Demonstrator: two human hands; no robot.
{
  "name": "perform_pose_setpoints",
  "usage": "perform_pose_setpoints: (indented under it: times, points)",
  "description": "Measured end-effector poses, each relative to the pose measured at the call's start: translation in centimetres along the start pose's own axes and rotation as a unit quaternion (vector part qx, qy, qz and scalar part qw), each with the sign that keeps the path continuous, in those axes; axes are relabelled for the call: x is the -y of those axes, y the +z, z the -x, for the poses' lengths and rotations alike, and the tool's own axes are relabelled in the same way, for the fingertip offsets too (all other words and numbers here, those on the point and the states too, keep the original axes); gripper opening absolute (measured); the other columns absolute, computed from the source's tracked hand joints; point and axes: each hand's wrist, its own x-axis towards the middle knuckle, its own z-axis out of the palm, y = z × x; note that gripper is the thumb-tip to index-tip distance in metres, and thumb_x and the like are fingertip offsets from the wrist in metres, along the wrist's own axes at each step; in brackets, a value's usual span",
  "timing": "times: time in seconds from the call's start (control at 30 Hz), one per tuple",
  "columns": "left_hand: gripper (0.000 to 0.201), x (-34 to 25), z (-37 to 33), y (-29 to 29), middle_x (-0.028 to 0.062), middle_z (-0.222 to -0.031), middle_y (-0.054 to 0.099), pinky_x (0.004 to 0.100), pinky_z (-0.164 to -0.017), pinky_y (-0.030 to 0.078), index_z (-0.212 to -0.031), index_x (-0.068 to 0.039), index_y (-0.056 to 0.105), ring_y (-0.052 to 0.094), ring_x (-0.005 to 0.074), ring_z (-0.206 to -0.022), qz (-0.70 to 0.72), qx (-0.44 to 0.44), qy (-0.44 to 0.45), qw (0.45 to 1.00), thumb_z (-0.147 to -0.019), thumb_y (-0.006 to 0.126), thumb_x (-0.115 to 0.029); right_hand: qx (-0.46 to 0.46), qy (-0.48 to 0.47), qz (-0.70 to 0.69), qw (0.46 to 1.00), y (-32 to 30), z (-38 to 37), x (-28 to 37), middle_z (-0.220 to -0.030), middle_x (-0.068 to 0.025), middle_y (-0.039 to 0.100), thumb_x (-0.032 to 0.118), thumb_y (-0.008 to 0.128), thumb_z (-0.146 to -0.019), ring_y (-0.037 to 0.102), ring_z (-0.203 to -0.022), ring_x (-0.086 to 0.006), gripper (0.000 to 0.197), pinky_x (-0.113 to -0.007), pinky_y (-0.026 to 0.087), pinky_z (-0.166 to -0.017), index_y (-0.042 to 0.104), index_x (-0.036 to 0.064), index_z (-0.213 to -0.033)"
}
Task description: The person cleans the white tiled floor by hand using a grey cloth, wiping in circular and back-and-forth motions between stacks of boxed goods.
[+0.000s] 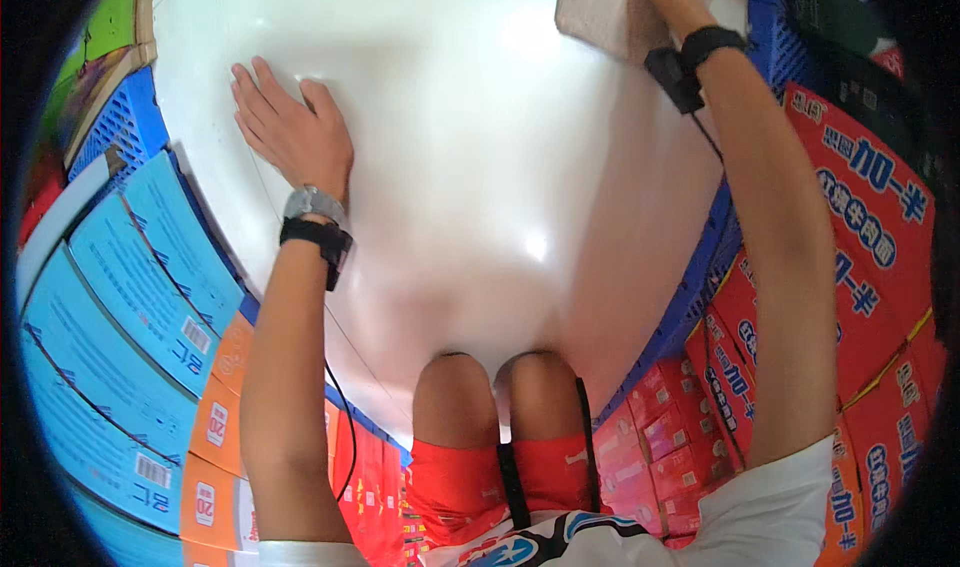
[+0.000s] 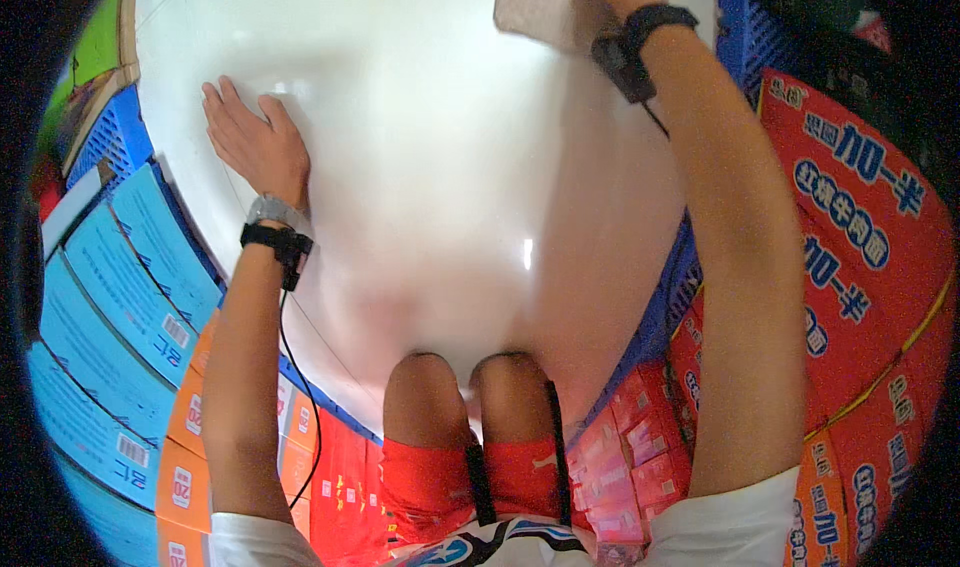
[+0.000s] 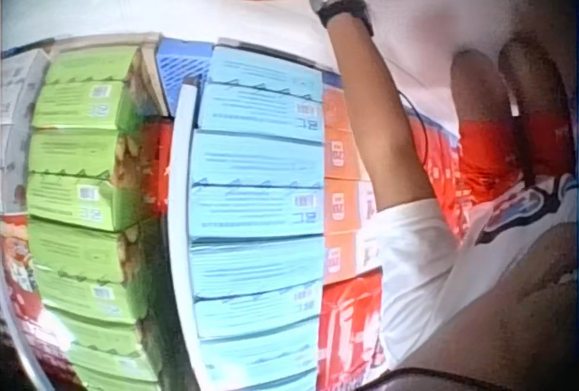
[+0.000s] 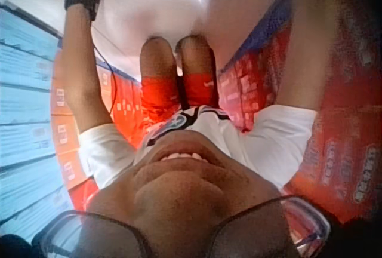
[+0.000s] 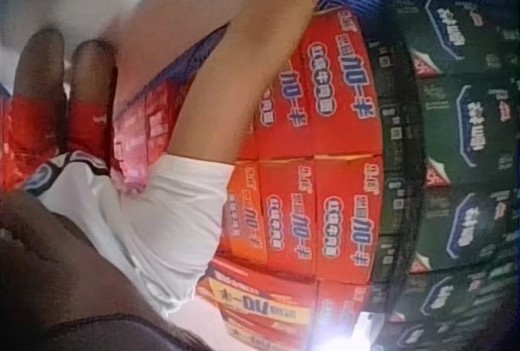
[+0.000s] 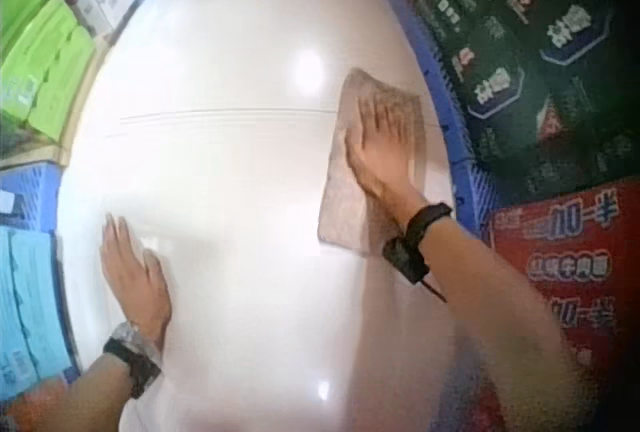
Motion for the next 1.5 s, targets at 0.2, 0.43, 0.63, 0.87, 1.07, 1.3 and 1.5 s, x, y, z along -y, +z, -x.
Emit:
perform_pose_setpoints:
  times: [0.2,0.43,0.63,0.87,1.07,1.3,1.5]
  points:
    - [0.069,2.0,0.7,0.4,0.0237,-0.189,0.035,0.0584,-0.143,0.019,-0.178,-0.002,0.043,0.030,0.0406,-0.175,-0.034,-0.025,-0.003,0.999,-0.118,0.053,-0.035,0.103,-0.063,-0.117,0.986,-6.5,23.1,6.3,-0.195,-0.0214,0.019,0.048,0.058,-0.114,0.016,-0.180,-0.0450,0.083,-0.071,0.012,-0.143,0.033,0.0190,-0.187]
    - [0.068,0.1,0.2,0.9,0.0254,-0.188,0.036,0.0592,-0.142,0.023,-0.176,-0.001,0.046,0.032,0.0418,-0.174,-0.013,-0.029,-0.014,0.999,-0.117,0.052,-0.035,0.329,-0.029,-0.163,0.930,-18.8,51.7,8.1,-0.191,-0.0232,0.029,0.038,0.073,-0.104,0.028,-0.175,-0.0484,0.083,-0.074,0.019,-0.139,0.045,0.0178,-0.180]
    - [0.070,0.6,-0.5,-0.5,0.0242,-0.189,0.033,0.0594,-0.143,0.019,-0.178,-0.001,0.041,0.029,0.0408,-0.176,-0.019,-0.018,-0.008,1.000,-0.117,0.053,-0.034,0.356,-0.046,-0.163,0.919,-18.3,45.4,9.1,-0.192,-0.0194,0.031,0.039,0.075,-0.102,0.028,-0.176,-0.0469,0.084,-0.074,0.019,-0.139,0.049,0.0214,-0.179]
    - [0.075,-0.7,-1.7,-1.2,0.0233,-0.192,0.026,0.0582,-0.145,0.011,-0.181,0.002,0.034,0.022,0.0395,-0.178,0.000,0.052,-0.039,0.998,-0.114,0.054,-0.026,0.011,-0.074,-0.121,0.990,-2.1,2.0,10.1,-0.190,-0.0199,0.036,0.044,0.061,-0.108,0.030,-0.176,-0.0418,0.077,-0.068,0.019,-0.142,0.047,0.0205,-0.180]
    - [0.081,-1.3,-3.1,-1.1,0.0269,-0.192,0.025,0.0644,-0.143,0.015,-0.181,0.003,0.033,0.021,0.0440,-0.178,0.005,0.076,-0.055,0.996,-0.108,0.056,-0.022,-0.041,-0.043,-0.072,0.996,4.5,-20.2,11.8,-0.189,-0.0262,0.032,0.050,0.048,-0.114,0.023,-0.176,-0.0486,0.082,-0.063,0.010,-0.145,0.038,0.0080,-0.183]
    - [0.083,0.8,-3.5,-1.6,0.0288,-0.192,0.023,0.0669,-0.142,0.014,-0.182,0.002,0.030,0.021,0.0469,-0.178,0.013,0.092,-0.066,0.993,-0.108,0.054,-0.024,0.003,-0.035,-0.048,0.998,5.4,-20.9,13.8,-0.190,-0.0275,0.030,0.052,0.046,-0.114,0.021,-0.176,-0.0498,0.083,-0.062,0.009,-0.145,0.037,0.0076,-0.183]
    - [0.083,1.0,-3.5,-1.7,0.0286,-0.192,0.023,0.0673,-0.142,0.015,-0.183,0.001,0.030,0.022,0.0470,-0.178,0.017,0.084,-0.050,0.995,-0.108,0.055,-0.024,-0.001,-0.032,-0.066,0.997,5.4,-20.5,13.3,-0.190,-0.0278,0.030,0.055,0.045,-0.115,0.021,-0.176,-0.0507,0.083,-0.061,0.009,-0.145,0.038,0.0077,-0.183]
